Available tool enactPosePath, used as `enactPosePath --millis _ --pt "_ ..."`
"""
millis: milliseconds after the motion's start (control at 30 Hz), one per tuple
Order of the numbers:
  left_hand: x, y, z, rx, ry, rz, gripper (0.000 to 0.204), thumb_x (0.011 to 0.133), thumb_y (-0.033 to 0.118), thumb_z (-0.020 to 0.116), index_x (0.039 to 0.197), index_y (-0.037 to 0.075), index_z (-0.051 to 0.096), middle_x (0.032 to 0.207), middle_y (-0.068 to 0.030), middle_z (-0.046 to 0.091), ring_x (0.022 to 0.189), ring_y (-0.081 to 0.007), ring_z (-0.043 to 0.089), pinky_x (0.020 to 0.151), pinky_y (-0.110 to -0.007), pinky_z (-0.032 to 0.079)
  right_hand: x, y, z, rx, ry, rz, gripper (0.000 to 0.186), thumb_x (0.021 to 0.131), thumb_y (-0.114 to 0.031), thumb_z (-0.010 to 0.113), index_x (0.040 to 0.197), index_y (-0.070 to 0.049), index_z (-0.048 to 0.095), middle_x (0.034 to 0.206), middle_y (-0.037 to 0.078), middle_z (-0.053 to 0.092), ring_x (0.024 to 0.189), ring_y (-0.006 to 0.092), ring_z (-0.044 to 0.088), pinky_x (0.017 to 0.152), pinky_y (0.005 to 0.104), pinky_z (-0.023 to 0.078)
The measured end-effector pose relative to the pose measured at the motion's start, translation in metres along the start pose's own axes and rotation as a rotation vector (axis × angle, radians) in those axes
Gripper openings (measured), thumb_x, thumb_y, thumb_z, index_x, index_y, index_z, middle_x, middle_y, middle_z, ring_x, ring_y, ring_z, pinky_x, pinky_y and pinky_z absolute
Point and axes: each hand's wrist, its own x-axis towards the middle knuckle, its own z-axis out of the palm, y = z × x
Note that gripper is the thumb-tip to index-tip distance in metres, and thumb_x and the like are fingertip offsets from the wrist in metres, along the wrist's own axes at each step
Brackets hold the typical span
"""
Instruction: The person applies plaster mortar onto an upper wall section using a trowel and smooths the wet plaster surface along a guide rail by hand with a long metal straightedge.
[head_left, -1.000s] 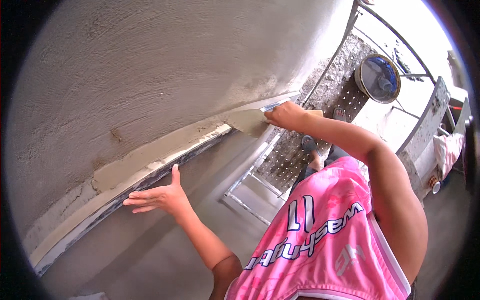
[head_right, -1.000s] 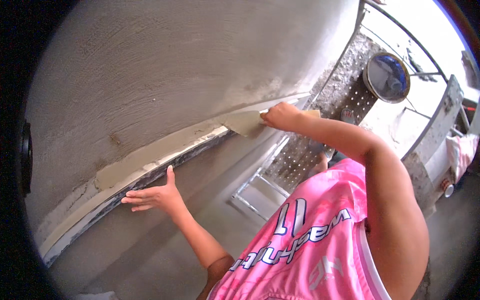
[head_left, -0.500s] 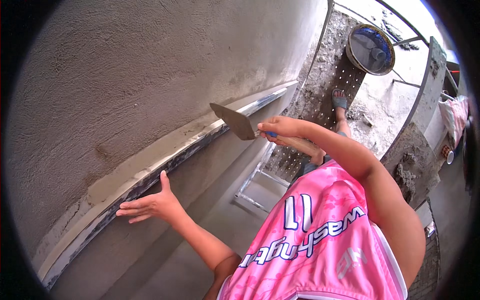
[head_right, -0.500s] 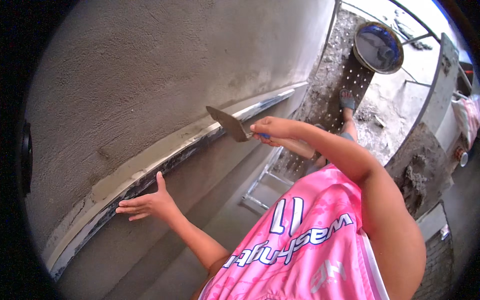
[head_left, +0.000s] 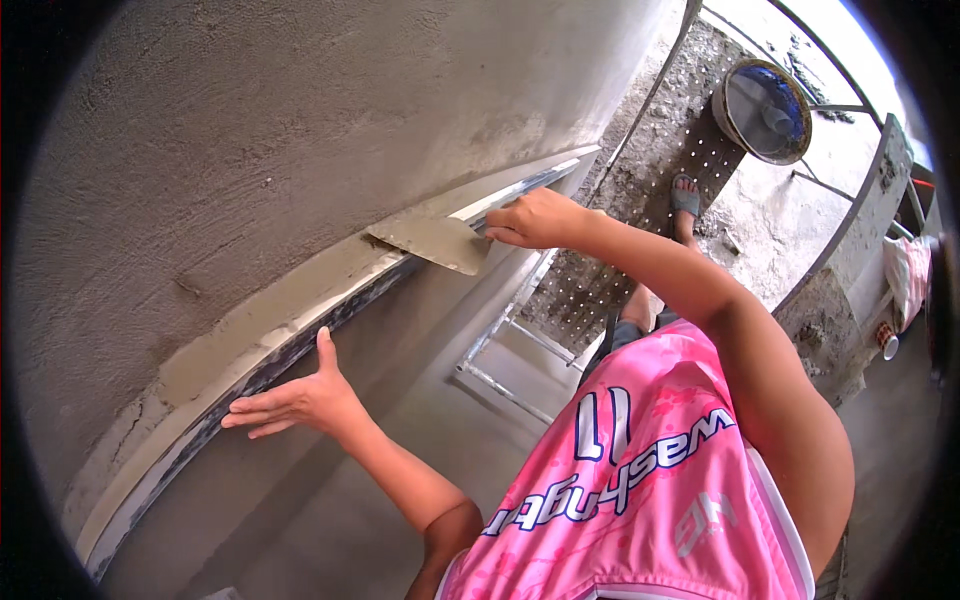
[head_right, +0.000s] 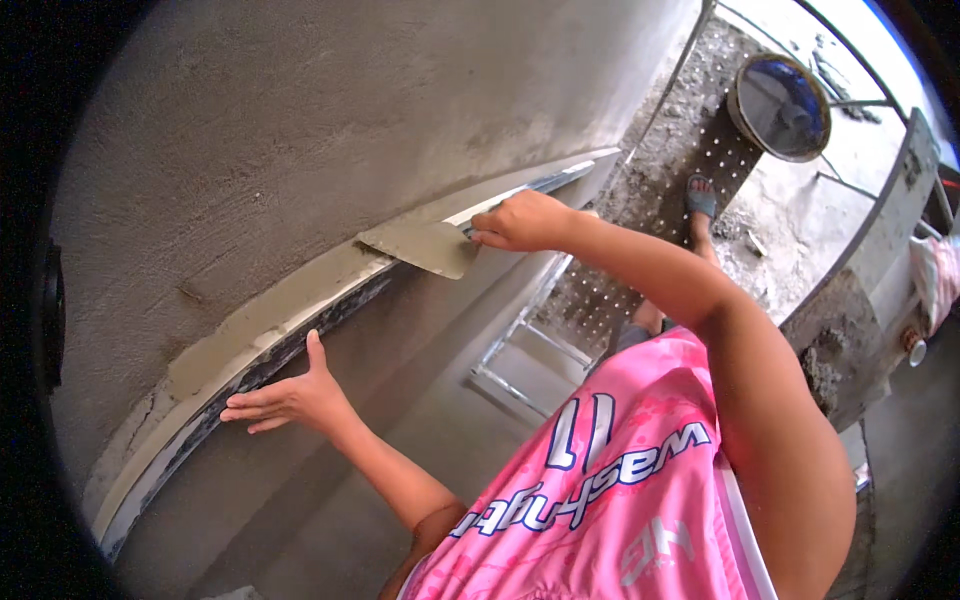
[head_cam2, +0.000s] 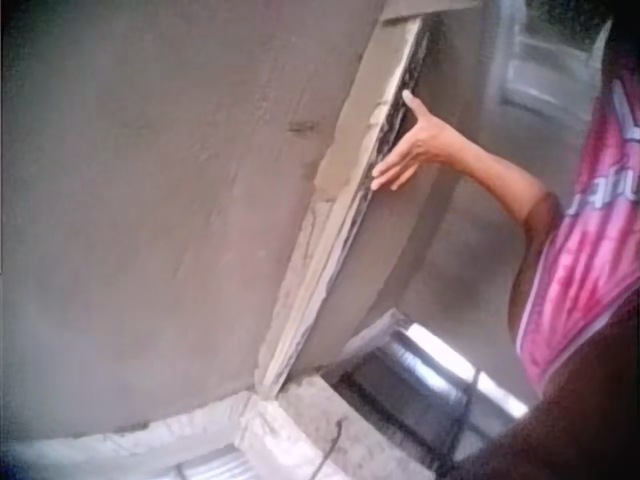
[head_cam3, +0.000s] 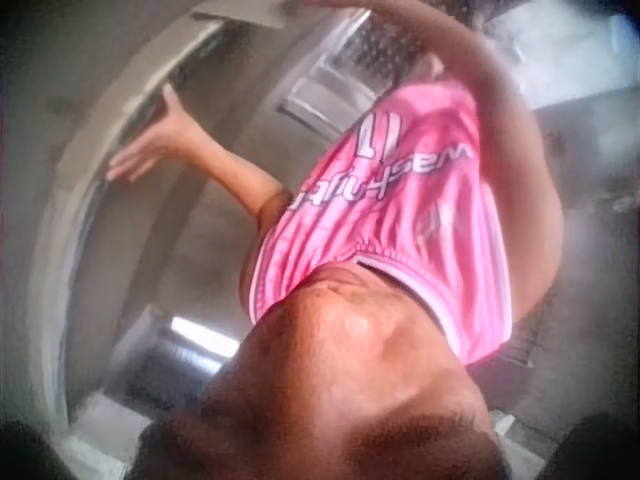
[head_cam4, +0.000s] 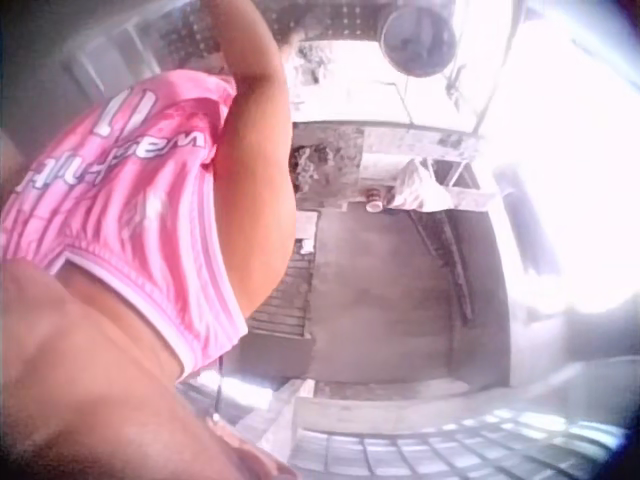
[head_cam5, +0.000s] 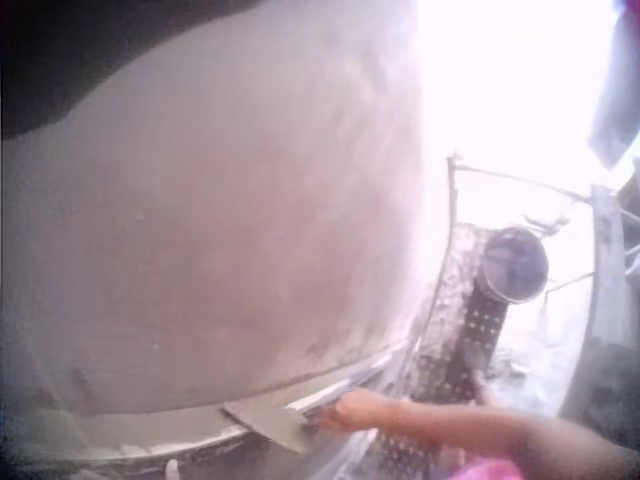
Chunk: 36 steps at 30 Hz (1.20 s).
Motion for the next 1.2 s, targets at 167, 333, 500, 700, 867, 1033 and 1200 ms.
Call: enactPosePath --millis 167,333,500,700,867,1033,1200 --pt "0.0 -0.002 0.002 -0.013 -0.012 -0.003 0.16 0.06 0.072 0.085 0.157 -0.003 -0.019 0.164 -0.0308 -0.02 0.153 -0.0463 -0.017 0.114 -0.074 -0.001 0.01 0.006 0.018 0.013 0.01 -0.044 0.027 0.1 -0.036 0.057 0.096 -0.01 0.061 0.068 0.016 0.065 0.066 0.0388 0.067 0.062 0.0505 0.054" --pt "-0.001 -0.005 0.004 -0.011 -0.015 0.02 0.16 0.06 0.073 0.084 0.156 -0.003 -0.02 0.164 -0.0295 -0.02 0.152 -0.0479 -0.018 0.113 -0.075 -0.001 -0.012 -0.008 0.001 0.046 -0.095 0.015 0.027 0.101 -0.034 0.055 0.094 -0.008 0.059 0.065 0.018 0.062 0.065 0.0406 0.065 0.061 0.0513 0.053" --pt "-0.004 -0.009 0.005 0.006 -0.021 0.029 0.16 0.061 0.075 0.082 0.156 -0.004 -0.02 0.165 -0.0283 -0.02 0.151 -0.0501 -0.018 0.113 -0.075 0.0 -0.027 -0.022 -0.047 0.254 -0.263 0.064 0.031 0.102 -0.037 0.054 0.095 -0.008 0.062 0.069 0.02 0.064 0.065 0.0416 0.065 0.065 0.0519 0.052" --pt "-0.002 -0.008 0.003 0.028 -0.047 0.022 0.161 0.061 0.075 0.083 0.155 -0.005 -0.021 0.162 -0.0315 -0.023 0.151 -0.05 -0.019 0.113 -0.074 -0.001 -0.008 -0.026 -0.068 0.851 -0.525 0.554 0.042 0.105 -0.038 0.05 0.086 -0.003 0.06 0.062 0.007 0.054 0.051 0.0188 0.056 0.05 0.0348 0.047" --pt "-0.002 -0.008 0.003 -0.014 -0.056 0.002 0.161 0.061 0.078 0.081 0.155 -0.005 -0.021 0.161 -0.0339 -0.024 0.151 -0.0496 -0.02 0.113 -0.074 -0.001 0.021 -0.02 -0.072 0.887 -0.654 0.586 0.045 0.105 -0.041 0.049 0.083 -0.003 0.058 0.061 0.004 0.051 0.05 0.0147 0.053 0.047 0.032 0.045" --pt "-0.003 -0.011 0.005 0.005 -0.041 0.003 0.163 0.059 0.081 0.079 0.155 -0.005 -0.021 0.161 -0.0341 -0.024 0.151 -0.0509 -0.018 0.113 -0.075 0.0 0.043 -0.049 -0.091 0.814 -0.662 0.562 0.043 0.105 -0.039 0.048 0.087 -0.001 0.06 0.061 0.006 0.053 0.049 0.0158 0.054 0.048 0.0332 0.046" --pt "-0.003 -0.01 0.009 0.009 -0.021 0.02 0.162 0.059 0.082 0.077 0.155 -0.005 -0.021 0.161 -0.0347 -0.023 0.151 -0.053 -0.016 0.113 -0.074 0.001 0.046 -0.071 -0.105 0.732 -0.663 0.468 0.041 0.106 -0.036 0.047 0.083 -0.003 0.055 0.063 0.003 0.051 0.05 0.0128 0.051 0.049 0.0313 0.045"
